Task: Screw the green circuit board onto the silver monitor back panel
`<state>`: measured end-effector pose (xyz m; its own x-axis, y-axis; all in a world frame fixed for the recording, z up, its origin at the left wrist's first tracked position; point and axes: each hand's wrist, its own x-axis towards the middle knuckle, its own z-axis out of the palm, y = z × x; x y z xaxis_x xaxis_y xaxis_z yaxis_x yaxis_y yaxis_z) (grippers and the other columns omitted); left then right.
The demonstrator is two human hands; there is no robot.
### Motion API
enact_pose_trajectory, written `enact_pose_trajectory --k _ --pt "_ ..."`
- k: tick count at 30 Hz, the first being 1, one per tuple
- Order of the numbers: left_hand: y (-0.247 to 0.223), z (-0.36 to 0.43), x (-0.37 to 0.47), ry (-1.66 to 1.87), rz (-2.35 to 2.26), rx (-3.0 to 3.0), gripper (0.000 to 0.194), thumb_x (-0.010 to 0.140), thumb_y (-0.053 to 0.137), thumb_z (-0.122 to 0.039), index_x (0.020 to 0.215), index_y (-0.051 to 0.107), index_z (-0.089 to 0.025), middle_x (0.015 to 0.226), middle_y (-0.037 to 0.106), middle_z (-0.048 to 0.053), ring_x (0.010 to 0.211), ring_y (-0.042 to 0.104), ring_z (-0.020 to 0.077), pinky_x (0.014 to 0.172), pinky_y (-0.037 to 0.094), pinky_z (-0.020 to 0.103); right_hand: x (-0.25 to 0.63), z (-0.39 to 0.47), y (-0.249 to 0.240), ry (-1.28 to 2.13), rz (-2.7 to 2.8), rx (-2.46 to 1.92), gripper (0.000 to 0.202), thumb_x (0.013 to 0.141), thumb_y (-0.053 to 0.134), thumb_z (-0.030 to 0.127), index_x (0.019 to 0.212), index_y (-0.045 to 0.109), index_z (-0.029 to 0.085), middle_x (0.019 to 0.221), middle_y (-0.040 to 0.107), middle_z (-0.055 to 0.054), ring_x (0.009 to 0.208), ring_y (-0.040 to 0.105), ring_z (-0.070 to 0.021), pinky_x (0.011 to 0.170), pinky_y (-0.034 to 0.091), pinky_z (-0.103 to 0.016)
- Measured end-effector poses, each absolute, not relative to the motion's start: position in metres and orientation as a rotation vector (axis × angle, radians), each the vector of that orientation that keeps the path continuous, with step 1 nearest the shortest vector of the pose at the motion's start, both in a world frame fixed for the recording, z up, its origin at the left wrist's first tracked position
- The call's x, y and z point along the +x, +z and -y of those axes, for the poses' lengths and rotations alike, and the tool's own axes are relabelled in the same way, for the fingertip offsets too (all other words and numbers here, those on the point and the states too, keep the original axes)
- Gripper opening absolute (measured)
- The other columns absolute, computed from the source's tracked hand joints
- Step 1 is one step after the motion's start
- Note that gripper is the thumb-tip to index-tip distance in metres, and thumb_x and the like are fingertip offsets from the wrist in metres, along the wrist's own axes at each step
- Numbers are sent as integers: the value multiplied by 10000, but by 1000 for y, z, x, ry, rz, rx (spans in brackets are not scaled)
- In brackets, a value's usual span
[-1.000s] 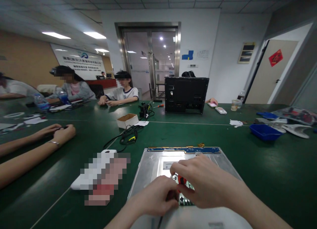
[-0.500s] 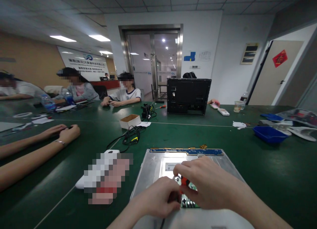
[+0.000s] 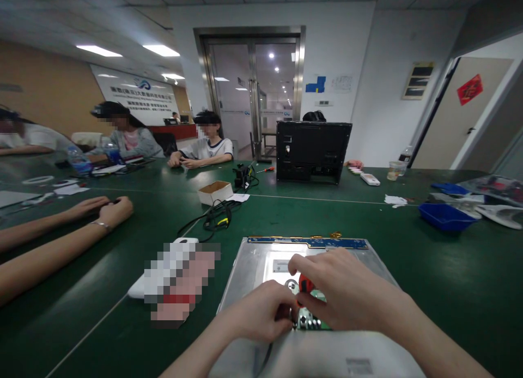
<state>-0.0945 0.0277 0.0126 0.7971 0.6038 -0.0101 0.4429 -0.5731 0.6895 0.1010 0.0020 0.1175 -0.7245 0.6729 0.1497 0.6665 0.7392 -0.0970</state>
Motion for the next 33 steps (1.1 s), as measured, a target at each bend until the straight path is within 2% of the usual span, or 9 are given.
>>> enact_pose_trajectory --k 3,8,14,25,29,33 --pt "12 -29 -95 296 -759 2283 136 638 552 -41 657 535 -175 557 447 -63 504 417 97 483 293 208 100 -3 116 27 2767 -1065 103 881 577 300 913 558 204 751 692 -8 602 570 -157 503 161 -285" --pt "11 -30 -95 311 -772 2284 115 667 550 -64 685 553 -177 578 455 -53 522 437 109 499 312 211 102 -3 117 31 2763 -1051 197 889 591 381 836 537 199 741 670 1 583 531 -139 496 157 -278" --pt "10 -29 -95 307 -780 2252 101 690 551 -86 720 585 -176 597 498 -43 529 453 112 505 324 206 104 -3 120 96 2785 -1017 107 850 615 262 862 528 200 771 666 4 604 525 -132 501 166 -276" --pt "7 -30 -95 350 -782 2269 121 657 542 -69 632 497 -179 551 417 -58 512 412 103 488 294 211 100 -4 116 86 2756 -1035 149 876 604 340 848 542 207 755 687 1 605 551 -135 513 164 -278" --pt "6 -30 -96 343 -813 2237 120 655 553 -63 667 528 -180 552 440 -63 499 421 99 471 301 202 102 -3 118 147 2763 -1029 117 836 619 296 887 553 213 801 688 -2 652 570 -155 522 186 -275" --pt "5 -31 -97 322 -789 2234 141 650 561 -61 722 574 -181 570 458 -63 506 432 98 474 316 197 102 -4 117 135 2752 -1051 73 853 594 262 891 562 209 801 689 -9 659 577 -161 528 200 -277"
